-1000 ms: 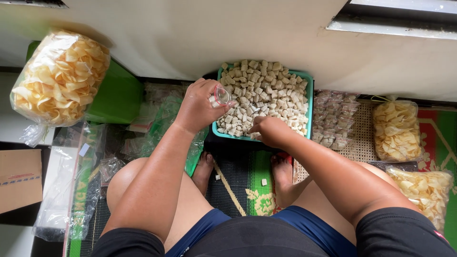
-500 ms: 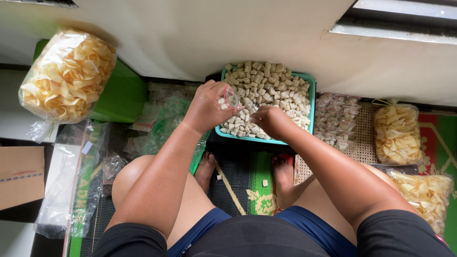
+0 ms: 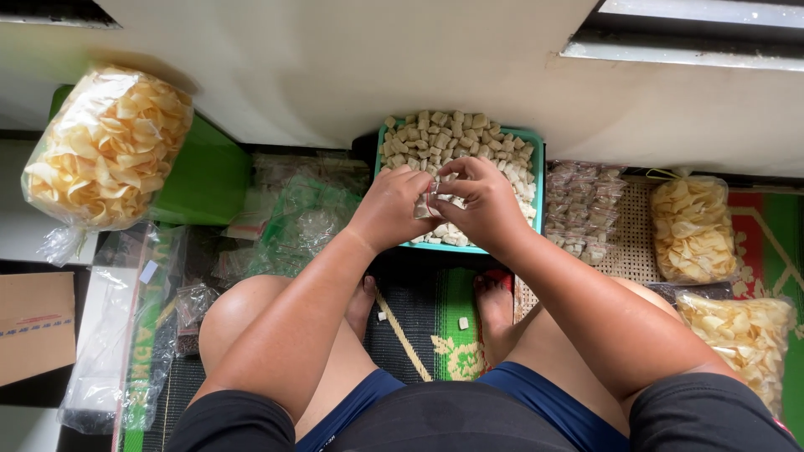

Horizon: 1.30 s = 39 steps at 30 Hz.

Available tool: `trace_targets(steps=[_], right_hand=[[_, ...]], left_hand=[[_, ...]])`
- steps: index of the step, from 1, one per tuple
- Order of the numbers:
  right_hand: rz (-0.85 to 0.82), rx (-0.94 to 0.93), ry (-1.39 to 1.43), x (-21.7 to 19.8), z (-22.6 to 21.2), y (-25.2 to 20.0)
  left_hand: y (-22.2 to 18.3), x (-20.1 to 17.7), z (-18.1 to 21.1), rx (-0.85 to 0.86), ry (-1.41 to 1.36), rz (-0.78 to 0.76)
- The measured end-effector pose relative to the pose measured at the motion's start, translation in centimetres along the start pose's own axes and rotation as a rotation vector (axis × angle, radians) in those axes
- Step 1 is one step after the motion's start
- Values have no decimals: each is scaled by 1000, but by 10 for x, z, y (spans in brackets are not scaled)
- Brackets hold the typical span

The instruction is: The person sits on a mat and repeatedly picks small white cubes from a green tray, places them into small clear plastic bags, and sets the filled bags aside. The person handles the cubes and bags by hand without using tools.

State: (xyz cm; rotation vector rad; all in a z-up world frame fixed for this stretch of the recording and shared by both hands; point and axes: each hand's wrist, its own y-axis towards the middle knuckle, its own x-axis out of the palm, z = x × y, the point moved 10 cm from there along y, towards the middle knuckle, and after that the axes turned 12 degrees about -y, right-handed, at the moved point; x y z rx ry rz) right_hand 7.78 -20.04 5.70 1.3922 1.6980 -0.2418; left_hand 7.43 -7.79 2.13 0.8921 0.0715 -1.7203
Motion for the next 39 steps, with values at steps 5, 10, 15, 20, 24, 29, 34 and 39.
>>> trace_targets(steps=[5,10,15,20,24,29,34,39], right_hand=[[-24,112,65,11,13,-6],[1,129,104,5,28,-5],[46,53,135,-7,26,-3],[69,52,142,-18,21,-2],[86,40,139,-18,23,-4],[93,78,163,-16,20,-7],[101,78,188,-21,5,-4],[69,180,271,-7,29,-12]], left_hand=[[4,5,-1,-87,-104,-73],[3,-5,-21,-327,-384,-109],[-5,9,-50,-486,-954,-154],[-9,13,-64,-576,-1109,-69],[-9,7,-72,-635,-1192,52],[-9,0,-52,-634,-1178,60],[-6,0,-48,-588,-1160,31],[-7,2,-41,-572,-1143,17]])
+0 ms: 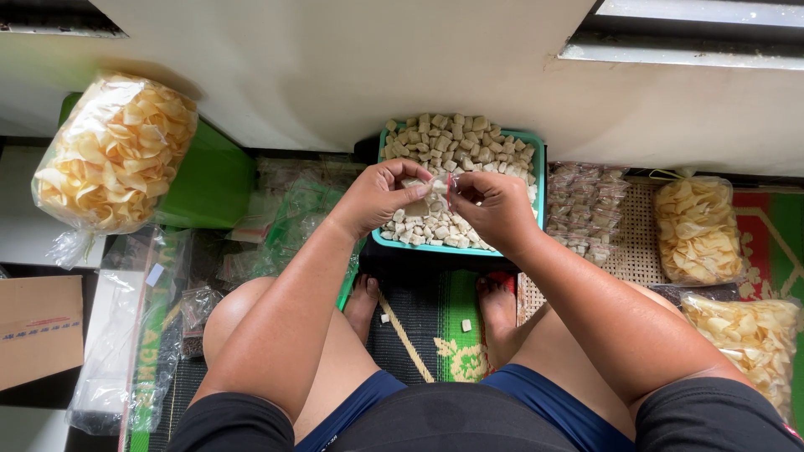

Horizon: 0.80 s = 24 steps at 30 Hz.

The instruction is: The person sits on a mat and repeatedly picks small white cubes from a green tray, places them into small clear plastic bags, and sets the filled bags aside. The person handles the cubes and bags by hand without using tools.

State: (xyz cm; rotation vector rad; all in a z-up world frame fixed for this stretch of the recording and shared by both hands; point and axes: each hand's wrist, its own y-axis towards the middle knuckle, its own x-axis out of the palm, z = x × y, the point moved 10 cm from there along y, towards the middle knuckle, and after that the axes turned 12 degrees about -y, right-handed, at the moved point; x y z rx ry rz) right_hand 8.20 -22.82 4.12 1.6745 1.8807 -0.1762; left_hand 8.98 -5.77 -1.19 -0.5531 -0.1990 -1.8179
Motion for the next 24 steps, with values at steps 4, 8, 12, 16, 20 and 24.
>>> trace_targets(steps=[4,8,12,16,20,24], right_hand=[[43,-105,-40,-3,-8,3],[56,-157,-96,0,-10,2],[40,-198,-109,-4,-25,3],[38,-224,-115,-4,-26,2],[37,-226,-122,-5,-31,4],[-53,-236,-57,9,-21,3]], left_hand=[[5,-8,-2,37,-17,57],[3,-8,3,64,-5,77],[-3,4,4,48,-15,62],[4,-5,-5,36,6,33],[2,-2,0,34,12,25],[0,2,5,36,45,3]])
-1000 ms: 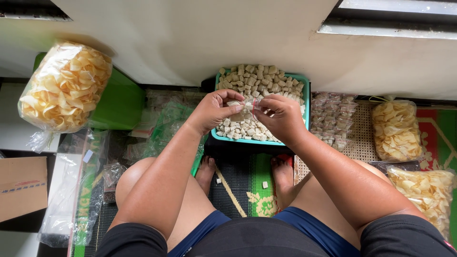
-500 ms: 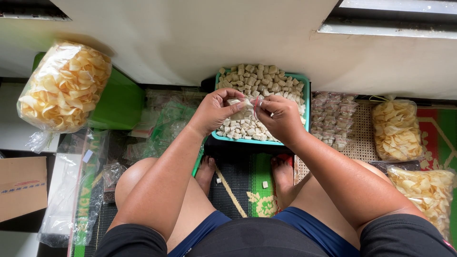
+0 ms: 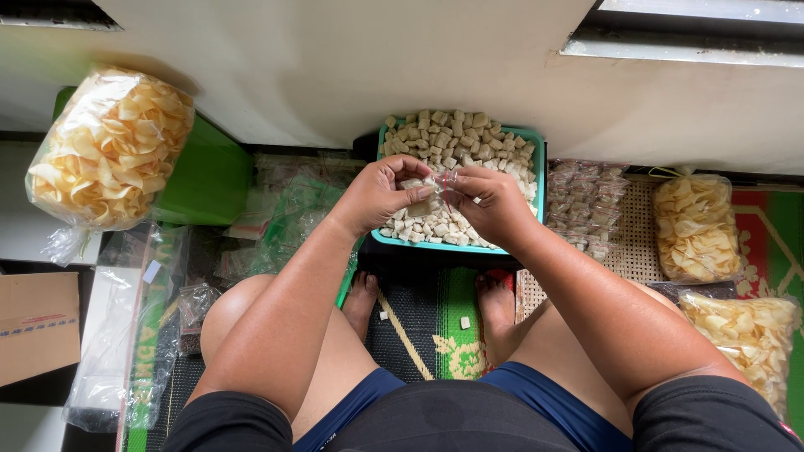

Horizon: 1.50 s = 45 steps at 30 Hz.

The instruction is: The person sits on a mat and repeatedly picks small white cubes from a green tray, places them into small clear plastic bags, and sets the filled bags aside. The person handles the cubes and bags by hand without using tools.

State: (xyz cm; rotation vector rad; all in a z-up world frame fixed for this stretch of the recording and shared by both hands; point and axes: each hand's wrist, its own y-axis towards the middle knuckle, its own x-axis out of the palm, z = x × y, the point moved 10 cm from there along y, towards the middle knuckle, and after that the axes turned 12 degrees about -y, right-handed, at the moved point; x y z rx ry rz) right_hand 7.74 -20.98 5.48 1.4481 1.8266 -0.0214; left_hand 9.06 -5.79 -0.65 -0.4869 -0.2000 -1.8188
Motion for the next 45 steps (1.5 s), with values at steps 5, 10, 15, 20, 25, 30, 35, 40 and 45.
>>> trace_targets(steps=[5,10,15,20,25,30,35,40,45], right_hand=[[-69,-27,-10,2,2,1],[-67,-39,-37,5,6,-1],[-59,-57,-85,7,-3,1],[81,0,-67,-9,3,-6],[119,11,-64,-13,-2,-4],[11,27,-103,-8,0,2],[-66,5,-138,6,-9,8],[-125,4,-154,24,-8,14],[-168,170,33,22,-6,24]], left_hand=[[6,-8,-5,26,67,-16],[7,-17,-9,50,74,33],[9,-17,-11,11,24,50],[-1,-4,3,9,-23,80],[8,-18,-17,15,-59,110],[2,-2,-9,-7,19,45],[-1,13,7,85,469,-49],[8,14,-2,420,791,31],[6,-8,-14,86,496,96]])
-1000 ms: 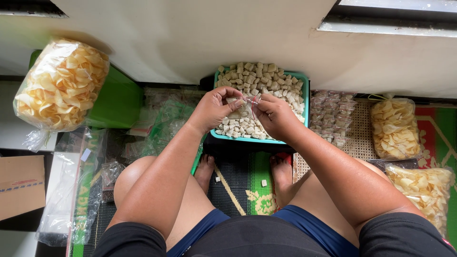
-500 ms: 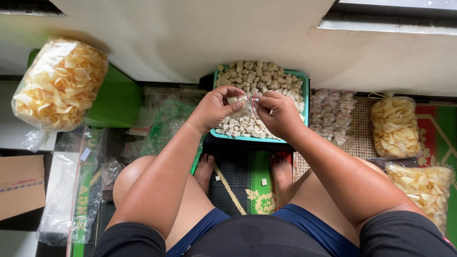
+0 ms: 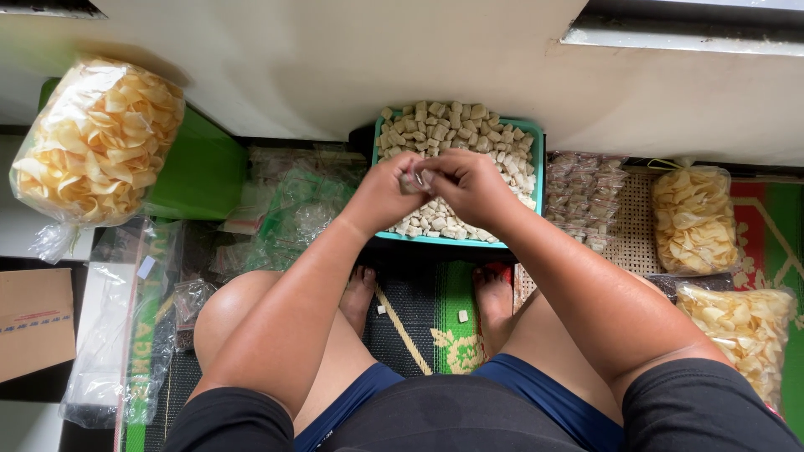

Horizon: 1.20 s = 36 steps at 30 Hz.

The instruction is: The person sits on a mat and repeatedly picks small white cubes from a green tray, places them into small clear plastic bags, and sets the filled bags aside. The person handles the cubes and bags by hand without using tools.

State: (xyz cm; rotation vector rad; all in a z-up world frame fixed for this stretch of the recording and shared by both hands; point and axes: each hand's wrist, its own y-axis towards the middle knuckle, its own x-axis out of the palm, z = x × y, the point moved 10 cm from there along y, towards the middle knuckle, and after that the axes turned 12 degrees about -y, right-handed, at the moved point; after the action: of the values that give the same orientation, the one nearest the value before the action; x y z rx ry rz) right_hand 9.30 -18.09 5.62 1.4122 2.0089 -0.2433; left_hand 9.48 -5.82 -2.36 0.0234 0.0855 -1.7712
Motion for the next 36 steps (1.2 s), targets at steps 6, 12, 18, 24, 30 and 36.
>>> trace_targets(steps=[6,12,18,24,30,36], right_hand=[[-89,289,-93,7,63,-2],[-608,281,-671,86,158,-38],[-585,246,-839,105,177,-67],[-585,112,-839,118,160,-71],[-564,249,-700,101,168,-65],[-371,448,-481,65,189,-40]], left_hand=[[-5,-52,11,89,-325,181],[-15,-59,33,138,-260,150],[-29,-52,68,455,129,161],[-28,-41,68,520,213,126],[-24,-39,61,474,262,127],[-21,-29,54,445,261,87]])
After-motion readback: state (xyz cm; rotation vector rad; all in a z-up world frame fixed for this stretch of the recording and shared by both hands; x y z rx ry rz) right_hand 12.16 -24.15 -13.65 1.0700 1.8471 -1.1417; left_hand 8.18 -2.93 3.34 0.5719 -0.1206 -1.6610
